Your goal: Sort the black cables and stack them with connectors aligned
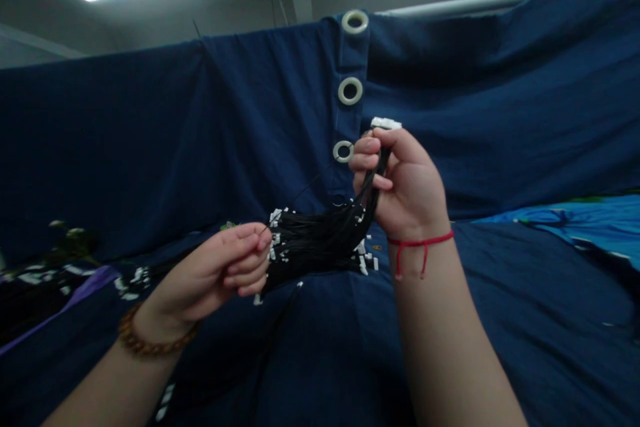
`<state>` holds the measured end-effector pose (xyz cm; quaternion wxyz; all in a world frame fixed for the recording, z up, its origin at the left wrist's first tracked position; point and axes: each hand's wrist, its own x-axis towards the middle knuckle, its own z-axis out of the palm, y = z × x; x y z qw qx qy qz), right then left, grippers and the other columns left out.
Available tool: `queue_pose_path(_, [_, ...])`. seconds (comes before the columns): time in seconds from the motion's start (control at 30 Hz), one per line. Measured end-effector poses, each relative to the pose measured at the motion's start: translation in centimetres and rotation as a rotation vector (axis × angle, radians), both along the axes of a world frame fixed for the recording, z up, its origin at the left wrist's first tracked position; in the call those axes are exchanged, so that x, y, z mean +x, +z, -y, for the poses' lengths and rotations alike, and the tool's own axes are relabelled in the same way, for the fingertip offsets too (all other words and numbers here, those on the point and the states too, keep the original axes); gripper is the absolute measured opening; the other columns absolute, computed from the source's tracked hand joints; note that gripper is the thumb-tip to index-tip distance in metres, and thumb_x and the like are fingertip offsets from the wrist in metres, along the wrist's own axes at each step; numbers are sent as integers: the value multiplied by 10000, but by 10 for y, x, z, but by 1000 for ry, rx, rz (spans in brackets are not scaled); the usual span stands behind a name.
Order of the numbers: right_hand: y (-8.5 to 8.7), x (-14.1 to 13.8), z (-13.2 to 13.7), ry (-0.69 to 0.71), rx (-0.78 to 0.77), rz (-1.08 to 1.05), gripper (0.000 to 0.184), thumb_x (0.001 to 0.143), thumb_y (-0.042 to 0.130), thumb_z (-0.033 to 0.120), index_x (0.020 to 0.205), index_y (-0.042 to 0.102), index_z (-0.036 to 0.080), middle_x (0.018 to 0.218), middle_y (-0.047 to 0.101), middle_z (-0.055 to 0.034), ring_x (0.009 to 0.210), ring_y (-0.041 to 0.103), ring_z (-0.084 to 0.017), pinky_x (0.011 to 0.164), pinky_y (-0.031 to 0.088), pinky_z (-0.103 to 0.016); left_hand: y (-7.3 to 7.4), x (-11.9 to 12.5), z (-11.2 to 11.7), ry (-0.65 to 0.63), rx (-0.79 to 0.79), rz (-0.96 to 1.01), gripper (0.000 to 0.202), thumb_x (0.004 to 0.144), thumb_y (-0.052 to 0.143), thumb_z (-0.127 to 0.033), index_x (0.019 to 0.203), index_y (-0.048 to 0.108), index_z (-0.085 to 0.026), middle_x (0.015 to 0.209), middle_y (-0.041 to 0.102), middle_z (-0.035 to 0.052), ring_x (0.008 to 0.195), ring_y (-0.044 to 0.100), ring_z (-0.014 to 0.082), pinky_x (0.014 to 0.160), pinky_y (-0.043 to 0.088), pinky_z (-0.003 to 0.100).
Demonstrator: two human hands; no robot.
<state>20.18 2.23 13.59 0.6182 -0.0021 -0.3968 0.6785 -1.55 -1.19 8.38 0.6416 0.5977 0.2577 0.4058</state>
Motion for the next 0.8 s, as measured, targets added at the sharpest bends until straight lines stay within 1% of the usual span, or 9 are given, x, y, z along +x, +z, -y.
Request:
queue_pose_path(0.1, [0,1,1,-127,52,103,200,819,342,139,648,440,169,586,404,35,458,370,-8,304,194,-63,0,0,-1,-17,-62,76,142,872,406,-238,778,440,-137,505,212,-74,413,218,7,444,287,147])
queue_pose_path(0.17, [0,-1,0,-224,87,163,185,818,382,158,654,467,169,600,430,27,468,389,-17,301,194,-80,-1,-1,-1,-34,-72,70,141,873,401,-243,788,440,-138,503,242,-73,405,248,6,443,307,151])
queue_pose_path(0.27, [-4,-10,-2,-395,196,276,103,795,497,184,697,509,156,605,507,18,465,459,-35,307,248,-99,-3,-2,-1,-35,-18,-22,111,857,441,-244,823,446,-139,516,333,-64,417,345,16,472,359,178])
queue_pose_path(0.33, [-8,-17,-3,-420,291,395,82,770,565,197,721,527,143,608,554,7,472,509,-64,325,308,-124,-4,-1,0,-10,37,-75,115,836,485,-243,833,448,-135,537,377,-56,443,387,23,488,373,181])
queue_pose_path(0.37, [-11,-21,-3,-385,337,458,96,766,582,208,727,530,138,606,567,3,478,525,-76,337,331,-134,-4,-1,1,8,60,-88,125,827,503,-244,828,448,-132,545,384,-54,453,390,22,487,371,176])
queue_pose_path(0.47, [-16,-33,-2,-208,468,663,134,774,591,250,757,528,133,611,579,6,478,531,-74,368,368,-141,-4,0,3,47,111,-74,149,815,525,-255,808,443,-131,541,365,-59,452,354,13,465,341,157])
queue_pose_path(0.57, [-19,-42,-2,-79,507,821,157,771,602,264,801,529,128,627,580,14,472,518,-58,396,394,-139,-3,-1,4,87,145,-44,155,812,529,-263,804,438,-138,526,337,-66,443,327,11,451,315,147])
queue_pose_path(0.63, [-20,-48,-2,-22,515,867,168,775,601,275,810,532,127,638,579,17,468,503,-47,406,396,-135,-2,-1,5,143,167,-60,165,812,532,-283,815,447,-141,536,340,-64,441,316,8,439,293,141])
queue_pose_path(0.8, [-22,-56,-3,78,552,903,169,779,603,276,839,548,127,631,571,21,472,487,-44,420,390,-138,4,0,9,351,290,-236,253,788,566,-332,927,527,-125,688,504,-7,481,333,2,425,233,133])
